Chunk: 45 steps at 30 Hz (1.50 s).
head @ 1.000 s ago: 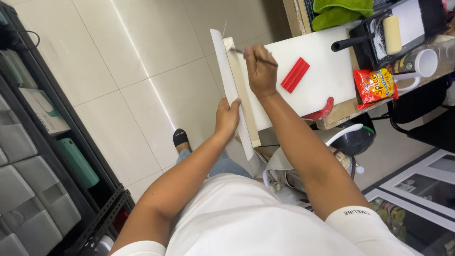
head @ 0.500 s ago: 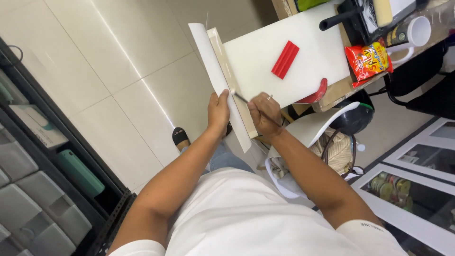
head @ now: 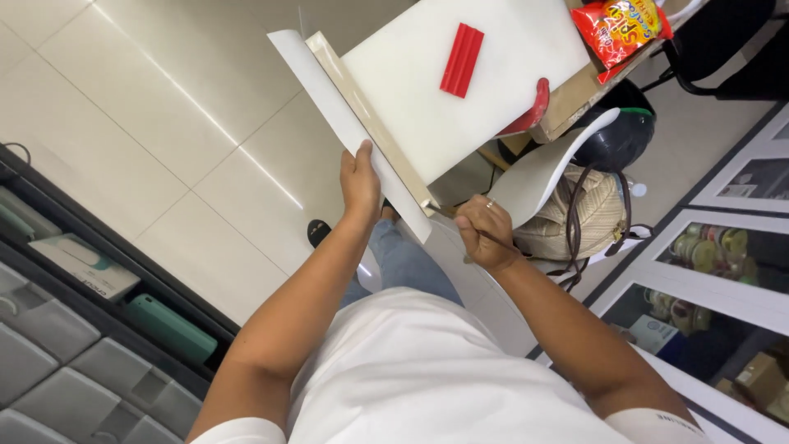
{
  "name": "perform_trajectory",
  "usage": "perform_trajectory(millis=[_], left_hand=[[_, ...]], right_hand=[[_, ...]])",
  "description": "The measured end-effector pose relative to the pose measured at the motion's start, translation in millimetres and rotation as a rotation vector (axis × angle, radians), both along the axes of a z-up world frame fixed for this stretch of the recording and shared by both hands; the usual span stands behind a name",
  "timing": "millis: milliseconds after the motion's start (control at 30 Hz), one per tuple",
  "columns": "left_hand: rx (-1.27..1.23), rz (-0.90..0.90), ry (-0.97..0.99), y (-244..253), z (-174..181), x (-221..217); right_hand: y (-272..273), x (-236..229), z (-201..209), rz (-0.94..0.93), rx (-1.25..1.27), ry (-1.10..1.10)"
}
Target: Applying glue to the edges of a white cardboard structure and pressing them together using a squeegee tool to assemble a box.
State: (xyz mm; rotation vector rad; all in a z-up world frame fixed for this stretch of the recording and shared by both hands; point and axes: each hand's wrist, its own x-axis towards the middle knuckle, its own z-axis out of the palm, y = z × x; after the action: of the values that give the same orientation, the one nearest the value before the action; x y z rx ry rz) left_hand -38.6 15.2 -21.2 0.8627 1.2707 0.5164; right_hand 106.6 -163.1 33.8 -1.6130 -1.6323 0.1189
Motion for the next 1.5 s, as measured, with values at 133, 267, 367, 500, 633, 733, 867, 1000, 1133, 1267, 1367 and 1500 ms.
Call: perform_trajectory(millis=[133, 267, 367, 500, 633, 733, 867, 1000, 1133, 1267, 1367, 1500], left_hand=[[0.011, 0.004, -0.039, 0, 0, 2], [0.001, 0.073, -0.102, 3, -8, 10], [-0.068, 0.219, -0.145, 4, -8, 15], [-0.138, 0.367, -0.104, -4, 6, 18], [-0.115, 0.389, -0.044, -10, 9, 21], [-0.072, 0.444, -0.076, -10, 15, 25], [-0.254, 0.420, 0.025, -5, 54, 33], [-0.362, 0.392, 0.096, 0, 84, 43], [-0.309, 0.298, 0.267, -3, 67, 38], [-0.213, 0.318, 0.204, -1, 75, 42], [-0.234, 0.307, 0.234, -2, 78, 41], [-0.211, 0.316, 0.198, -3, 62, 34]], right_hand=[[-8, 3, 4, -0.016, -0.004, 0.038], [6, 81, 22, -0.340, 0.006, -0.072], [64, 159, 83, -0.568, 0.226, 0.018], [124, 334, 84, -0.754, 0.494, 0.018], [164, 487, 16, -0.776, 0.456, -0.269], [201, 528, -3, -0.906, 0.243, -0.488], [214, 521, -3, -0.841, 0.053, -0.286], [220, 540, -3, -0.954, 0.039, -0.225], [225, 545, -5, -0.981, 0.084, -0.295], [228, 529, 10, -0.929, -0.066, -0.313], [220, 517, 21, -0.910, 0.005, -0.187], [215, 510, 8, -0.849, 0.000, -0.203]])
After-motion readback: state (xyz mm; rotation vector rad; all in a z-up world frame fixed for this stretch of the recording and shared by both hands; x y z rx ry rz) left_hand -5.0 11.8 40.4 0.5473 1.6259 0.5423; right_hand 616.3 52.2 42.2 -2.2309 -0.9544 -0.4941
